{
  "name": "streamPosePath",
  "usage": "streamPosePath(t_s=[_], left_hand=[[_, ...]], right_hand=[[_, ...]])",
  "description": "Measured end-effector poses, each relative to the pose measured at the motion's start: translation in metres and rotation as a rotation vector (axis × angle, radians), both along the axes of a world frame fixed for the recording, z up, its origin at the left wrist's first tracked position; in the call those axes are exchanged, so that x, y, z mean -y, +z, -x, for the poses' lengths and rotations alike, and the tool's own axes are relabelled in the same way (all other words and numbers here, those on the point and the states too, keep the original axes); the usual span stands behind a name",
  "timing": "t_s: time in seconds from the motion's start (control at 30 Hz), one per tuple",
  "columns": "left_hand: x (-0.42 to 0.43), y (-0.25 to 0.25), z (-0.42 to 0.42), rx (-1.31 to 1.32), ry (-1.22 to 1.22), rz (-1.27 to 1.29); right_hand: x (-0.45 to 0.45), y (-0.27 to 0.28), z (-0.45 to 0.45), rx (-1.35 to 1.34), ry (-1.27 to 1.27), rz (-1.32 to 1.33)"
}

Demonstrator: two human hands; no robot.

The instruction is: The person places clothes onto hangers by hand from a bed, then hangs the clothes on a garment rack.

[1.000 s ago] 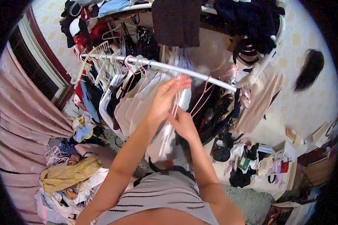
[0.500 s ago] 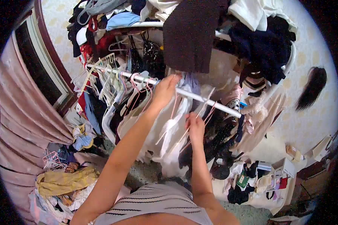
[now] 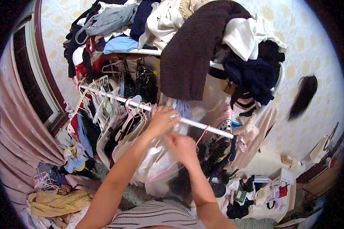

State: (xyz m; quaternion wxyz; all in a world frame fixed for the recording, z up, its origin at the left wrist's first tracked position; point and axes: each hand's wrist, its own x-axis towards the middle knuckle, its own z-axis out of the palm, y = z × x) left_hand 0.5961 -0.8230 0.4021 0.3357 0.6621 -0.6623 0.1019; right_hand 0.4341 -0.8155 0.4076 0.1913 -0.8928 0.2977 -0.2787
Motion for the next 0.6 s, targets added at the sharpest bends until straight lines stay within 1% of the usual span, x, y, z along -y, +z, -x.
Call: streamPosePath(t_s=[0.03,0.07,0.1,0.13,0.17,0.2,0.27,0.3,0.33,0.37,0.4,0.47,0.53,0.57,0.6], left_hand=[[0.002,-0.006,-0.003,0.003,-0.011,0.053],[0.004,-0.007,-0.006,0.0,-0.013,0.056],[0.007,-0.005,-0.008,-0.126,-0.025,-0.001],[0.009,-0.002,-0.01,-0.253,-0.037,-0.06],[0.007,0.003,-0.014,-0.252,-0.031,-0.101],[0.009,0.012,-0.014,-0.257,-0.034,-0.097],[0.014,0.033,-0.018,-0.749,-0.241,0.189],[0.015,0.049,-0.022,-0.794,-0.326,0.231],[0.011,0.067,-0.023,-0.835,-0.411,0.277],[-0.011,0.101,-0.014,-0.958,-0.647,0.22],[-0.028,0.119,-0.022,-1.053,-0.673,0.051],[-0.057,0.144,-0.016,-1.202,-0.777,0.176],[-0.066,0.158,-0.018,-1.337,-0.916,0.264],[-0.081,0.171,-0.005,-1.39,-0.843,0.34],[-0.08,0.168,-0.01,-1.389,-0.842,0.341]], right_hand=[[-0.001,0.012,0.0,0.336,-0.003,0.03],[-0.008,0.043,0.006,0.452,-0.052,-0.062],[0.004,0.051,0.002,0.735,-0.074,0.165],[0.01,0.067,0.004,0.791,-0.16,0.154],[0.022,0.081,0.002,0.778,-0.225,0.347],[0.038,0.089,-0.003,0.772,-0.225,0.353],[0.063,0.092,-0.012,0.743,-0.055,0.116],[0.059,0.096,-0.011,0.742,-0.054,0.12],[0.052,0.104,-0.01,0.61,0.135,-0.057],[0.043,0.116,-0.009,0.469,0.323,-0.228],[0.028,0.13,-0.007,0.441,0.404,-0.342],[0.019,0.168,0.0,0.293,0.561,0.026],[0.007,0.23,0.007,0.151,0.672,0.196],[-0.008,0.267,0.014,0.12,0.393,0.27],[0.015,0.291,0.006,0.356,0.397,0.316]])
